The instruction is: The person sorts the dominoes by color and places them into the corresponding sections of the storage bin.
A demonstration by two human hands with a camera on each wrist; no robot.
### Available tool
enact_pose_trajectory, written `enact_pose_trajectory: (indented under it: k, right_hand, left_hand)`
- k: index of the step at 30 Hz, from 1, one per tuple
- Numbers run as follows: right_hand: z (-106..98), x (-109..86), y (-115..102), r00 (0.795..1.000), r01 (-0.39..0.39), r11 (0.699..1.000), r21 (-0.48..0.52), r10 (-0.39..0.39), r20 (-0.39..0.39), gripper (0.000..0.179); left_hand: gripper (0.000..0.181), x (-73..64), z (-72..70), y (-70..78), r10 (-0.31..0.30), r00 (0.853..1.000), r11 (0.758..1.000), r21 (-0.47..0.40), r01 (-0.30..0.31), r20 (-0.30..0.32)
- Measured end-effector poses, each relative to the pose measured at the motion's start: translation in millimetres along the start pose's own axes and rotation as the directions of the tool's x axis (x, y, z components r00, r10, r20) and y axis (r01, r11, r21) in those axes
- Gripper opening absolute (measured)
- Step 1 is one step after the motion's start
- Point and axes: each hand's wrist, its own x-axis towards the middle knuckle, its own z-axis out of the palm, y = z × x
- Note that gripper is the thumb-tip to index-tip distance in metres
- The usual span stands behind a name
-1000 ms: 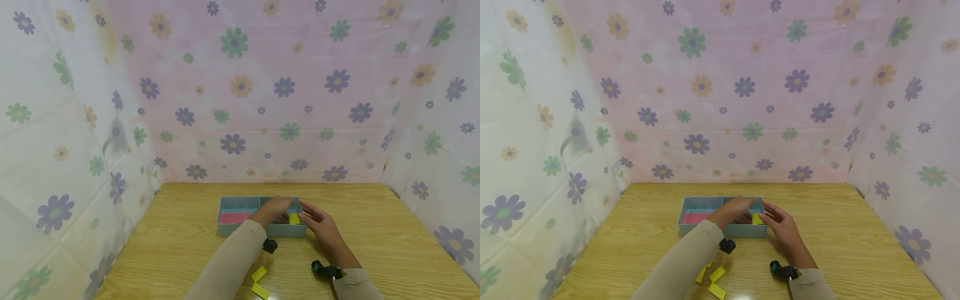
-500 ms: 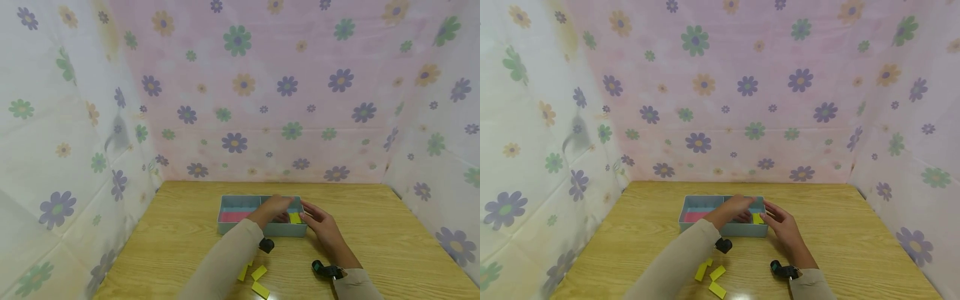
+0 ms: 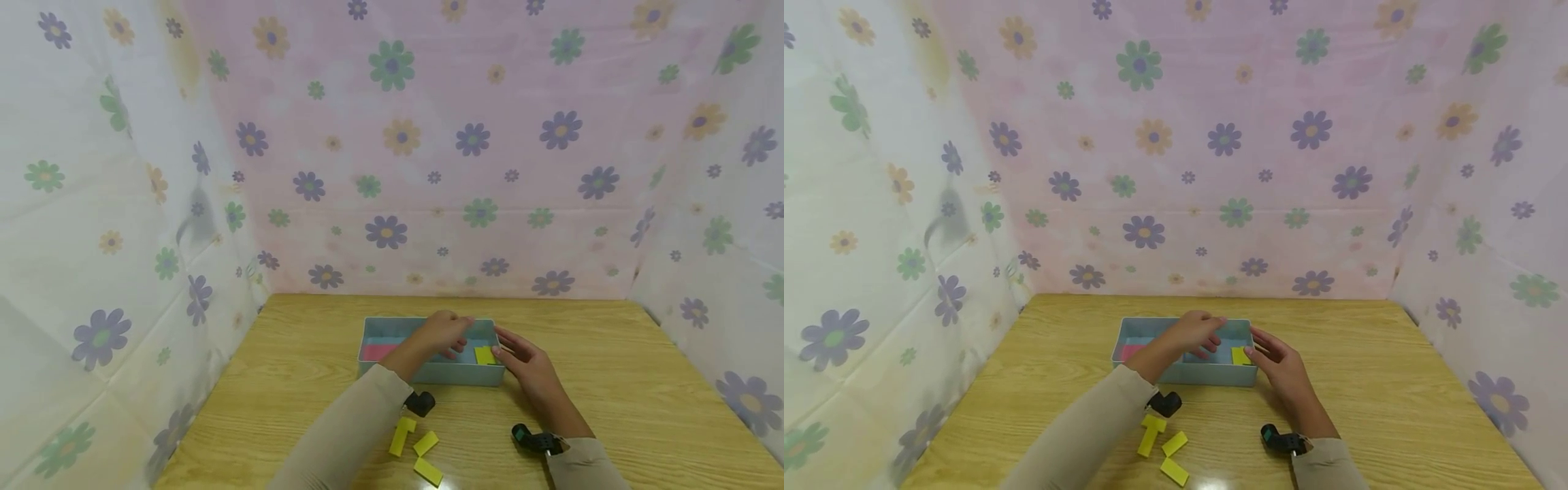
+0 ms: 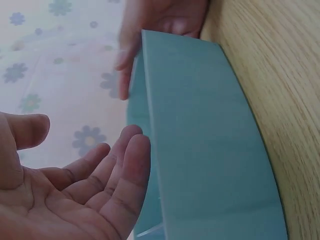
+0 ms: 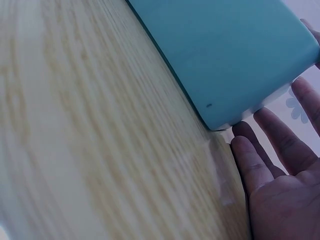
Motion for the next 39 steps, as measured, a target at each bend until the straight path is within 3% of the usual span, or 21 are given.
enact_pose_trajectory:
  k: [6,23,29,34,39]
  right_hand:
    - [0,0.2,0,1.000,0.002,1.000,-0.007,-0.002,0.002,0.066]
    - [1,-2.4,-1,1.000,0.013,1.000,-0.021,-0.013,0.001,0.068]
    - [-1,-1.8,0,1.000,0.019,1.000,-0.021,-0.019,0.003,0.068]
    - [-1,0.0,2,1.000,0.013,1.000,-0.017,-0.013,0.004,0.067]
    - [0,0.0,3,0.999,0.034,0.999,-0.016,-0.033,0.008,0.067]
  left_hand:
    - [0.054,-14.8,-12.7,-4.7,0.047,0.998,0.999,0.003,-0.047,-0.037]
    - [0.045,-49.6,-41.1,-26.8,0.152,0.988,0.985,-0.073,-0.153,-0.028]
    - [0.039,-59.8,-44.6,-42.9,0.205,0.978,0.978,-0.031,-0.206,-0.025]
    - [0.039,-70.8,-43.0,-56.2,0.213,0.976,0.977,0.014,-0.212,-0.044]
    - [0.036,-77.4,-38.7,-66.6,0.236,0.972,0.971,0.036,-0.235,-0.021]
